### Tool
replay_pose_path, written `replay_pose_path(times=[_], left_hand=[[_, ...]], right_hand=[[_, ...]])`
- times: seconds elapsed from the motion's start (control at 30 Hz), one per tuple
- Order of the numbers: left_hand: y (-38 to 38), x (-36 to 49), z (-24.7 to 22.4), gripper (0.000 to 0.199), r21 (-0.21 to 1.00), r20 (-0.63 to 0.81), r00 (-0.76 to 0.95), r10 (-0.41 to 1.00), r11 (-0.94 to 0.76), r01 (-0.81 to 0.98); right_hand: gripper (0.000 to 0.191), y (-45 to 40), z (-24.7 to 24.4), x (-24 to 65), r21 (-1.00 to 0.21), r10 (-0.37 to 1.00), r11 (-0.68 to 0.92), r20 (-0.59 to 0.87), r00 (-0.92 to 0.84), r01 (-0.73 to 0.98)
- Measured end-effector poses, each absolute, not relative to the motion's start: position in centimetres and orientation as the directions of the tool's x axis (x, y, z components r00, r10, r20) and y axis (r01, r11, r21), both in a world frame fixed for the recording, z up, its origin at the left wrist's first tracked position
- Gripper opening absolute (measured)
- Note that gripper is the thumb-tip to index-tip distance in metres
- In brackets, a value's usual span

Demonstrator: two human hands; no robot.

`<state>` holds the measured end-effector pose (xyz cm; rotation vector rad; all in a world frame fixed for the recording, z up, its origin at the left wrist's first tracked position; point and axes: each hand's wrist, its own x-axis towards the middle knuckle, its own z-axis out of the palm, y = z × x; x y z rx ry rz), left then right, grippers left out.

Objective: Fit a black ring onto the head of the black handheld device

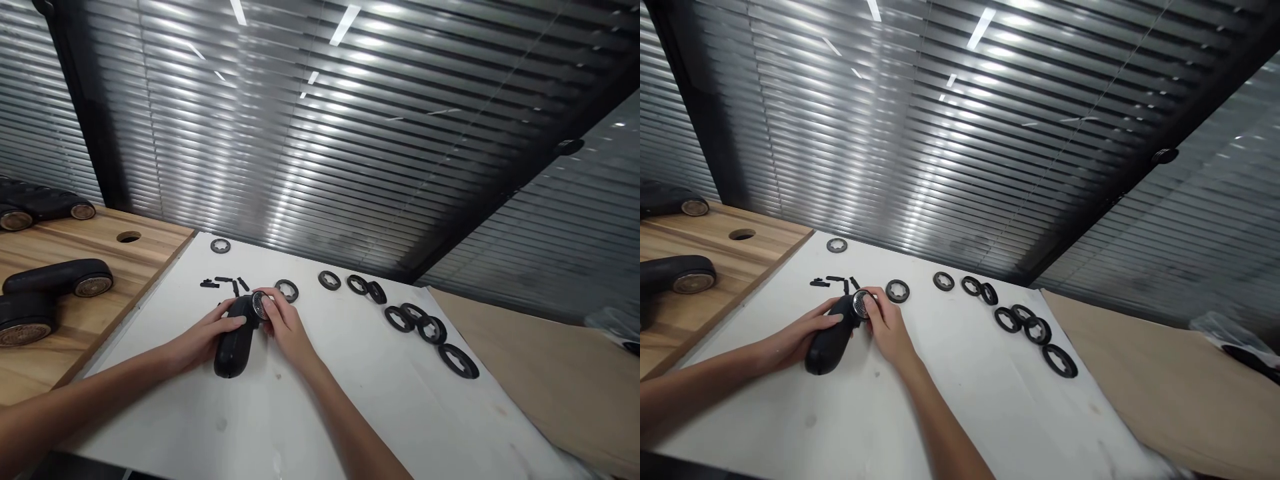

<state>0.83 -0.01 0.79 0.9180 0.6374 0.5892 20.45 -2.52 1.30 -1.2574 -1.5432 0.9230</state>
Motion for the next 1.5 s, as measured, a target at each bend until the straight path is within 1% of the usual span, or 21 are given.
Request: replay_pose_path(times=[0.33, 0.5, 0.63, 0.9, 1.0, 1.07, 1.13, 1.2, 1.3, 1.4, 1.5], left_hand=[[-0.1, 0.9, 1.0, 0.078, 0.863, -0.236, 0.681, 0.693, 0.472, -0.181], [0.0, 0.6, 0.7, 0.076, 0.900, -0.205, 0.707, 0.676, 0.414, -0.135], [0.1, 0.6, 0.6, 0.079, 0.912, -0.191, 0.705, 0.683, 0.389, -0.130], [-0.1, 0.7, 0.5, 0.082, 0.900, -0.208, 0.705, 0.678, 0.415, -0.134], [0.0, 0.7, 0.5, 0.083, 0.889, -0.220, 0.700, 0.679, 0.435, -0.143], [0.0, 0.8, 0.6, 0.083, 0.885, -0.235, 0.694, 0.681, 0.445, -0.137], [0.0, 0.9, 0.5, 0.081, 0.889, -0.234, 0.686, 0.689, 0.438, -0.136], [0.0, 0.9, 0.2, 0.081, 0.897, -0.215, 0.679, 0.702, 0.417, -0.148], [0.0, 1.0, -0.6, 0.086, 0.917, -0.161, 0.673, 0.722, 0.362, -0.170], [0.1, 1.2, -1.3, 0.089, 0.935, -0.088, 0.679, 0.729, 0.295, -0.195], [0.1, 1.6, -1.8, 0.089, 0.946, -0.050, 0.674, 0.737, 0.251, -0.204]], right_hand=[[0.046, -2.6, 1.2, 20.6, -0.935, 0.981, 0.193, 0.174, -0.089, 0.297], [0.044, -2.7, 1.3, 20.7, -0.922, 0.971, 0.230, 0.197, -0.135, 0.312], [0.040, -2.8, 1.5, 20.5, -0.920, 0.974, 0.221, 0.194, -0.116, 0.323], [0.041, -2.7, 1.4, 20.4, -0.921, 0.976, 0.216, 0.196, -0.093, 0.324], [0.042, -2.7, 1.2, 20.3, -0.894, 0.978, 0.198, 0.205, -0.026, 0.403], [0.042, -2.8, 1.1, 20.3, -0.850, 0.971, 0.201, 0.237, 0.013, 0.487], [0.042, -3.0, 1.1, 20.2, -0.807, 0.960, 0.228, 0.278, 0.011, 0.544], [0.045, -3.1, 1.3, 20.2, -0.781, 0.952, 0.266, 0.303, -0.029, 0.565], [0.059, -3.3, 1.7, 20.4, -0.777, 0.952, 0.296, 0.287, -0.106, 0.555], [0.070, -3.3, 1.8, 20.9, -0.815, 0.956, 0.294, 0.252, -0.151, 0.499], [0.078, -3.0, 1.5, 21.4, -0.850, 0.956, 0.280, 0.206, -0.208, 0.446]])
